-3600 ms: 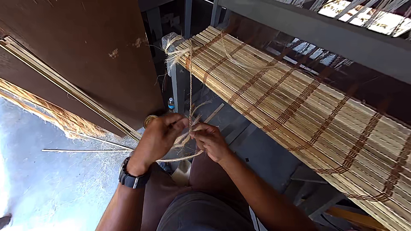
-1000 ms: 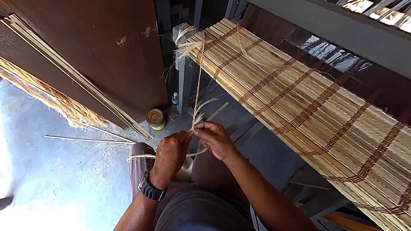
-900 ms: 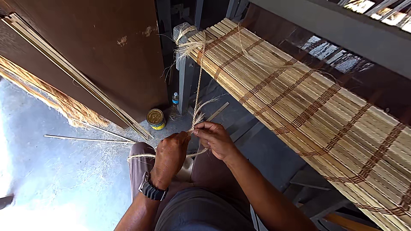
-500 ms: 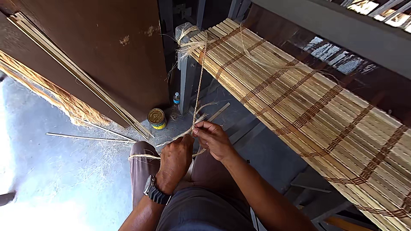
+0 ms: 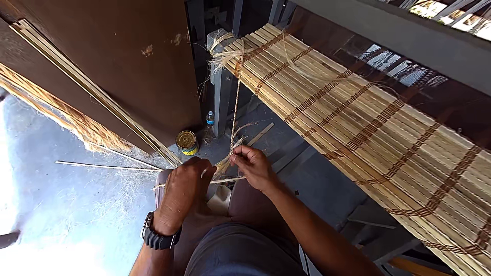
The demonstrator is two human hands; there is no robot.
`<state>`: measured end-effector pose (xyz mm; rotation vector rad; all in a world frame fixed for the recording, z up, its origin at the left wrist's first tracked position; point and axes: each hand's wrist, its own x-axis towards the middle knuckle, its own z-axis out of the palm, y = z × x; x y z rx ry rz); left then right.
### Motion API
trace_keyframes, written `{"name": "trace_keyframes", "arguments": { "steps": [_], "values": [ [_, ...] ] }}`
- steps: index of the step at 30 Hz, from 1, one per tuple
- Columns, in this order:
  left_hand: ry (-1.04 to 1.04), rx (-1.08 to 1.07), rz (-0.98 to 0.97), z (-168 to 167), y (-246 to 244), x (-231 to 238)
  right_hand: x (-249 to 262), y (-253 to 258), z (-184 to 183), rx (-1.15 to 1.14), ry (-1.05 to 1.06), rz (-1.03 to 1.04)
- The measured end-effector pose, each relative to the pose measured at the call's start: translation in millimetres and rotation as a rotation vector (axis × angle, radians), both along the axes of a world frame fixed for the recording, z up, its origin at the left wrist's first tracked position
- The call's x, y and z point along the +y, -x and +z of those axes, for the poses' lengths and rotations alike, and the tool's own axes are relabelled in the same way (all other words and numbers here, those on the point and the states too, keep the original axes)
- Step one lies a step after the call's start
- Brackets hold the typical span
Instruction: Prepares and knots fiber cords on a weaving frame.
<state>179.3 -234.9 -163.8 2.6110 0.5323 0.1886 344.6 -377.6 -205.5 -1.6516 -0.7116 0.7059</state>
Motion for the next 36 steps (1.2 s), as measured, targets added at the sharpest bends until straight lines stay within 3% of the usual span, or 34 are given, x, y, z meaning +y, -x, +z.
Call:
{"name": "trace_keyframes", "arguments": {
  "steps": [2,5,8,10,15,20,26,28,31,35,36],
  "values": [
    [0.012,-0.101,0.031,-0.5,-4.3,8.1,0.2,0.5,1.0,-0.031,-0.007,0.019],
    [0.258,-0.074,-0.087,-12.2,-21.7,14.8,2.1,2.7,6.3,-0.065,-0.025,0.03],
    [0.404,-0.193,-0.129,-24.5,-34.7,16.8,0.2,2.9,16.0,-0.144,0.012,0.026],
    [0.4,-0.267,-0.121,-25.9,-38.2,20.9,-3.6,1.8,18.6,-0.202,0.048,0.017],
    [0.335,-0.153,-0.134,-15.1,-39.0,22.6,-3.1,5.3,6.2,-0.301,0.015,-0.04],
    [0.344,-0.086,-0.026,-9.9,-25.1,-4.0,1.3,8.8,-1.8,-0.031,-0.126,-0.126],
    [0.368,-0.154,0.03,-47.4,-27.9,-35.8,4.0,15.1,9.4,0.478,-0.226,-0.145],
    [0.32,-0.121,-0.011,-48.3,-29.9,-34.4,2.8,14.9,8.3,0.5,-0.232,-0.146],
    [0.248,0.0,-0.127,-26.0,-21.4,-25.9,-1.7,11.1,5.2,0.359,-0.227,-0.132],
    [0.048,-0.199,0.045,-0.5,-16.3,-17.8,-7.6,4.7,6.7,0.337,-0.225,-0.097],
    [0.076,-0.225,0.055,-1.6,-19.8,-14.8,-8.0,4.4,7.4,0.361,-0.237,-0.088]
  ]
}}
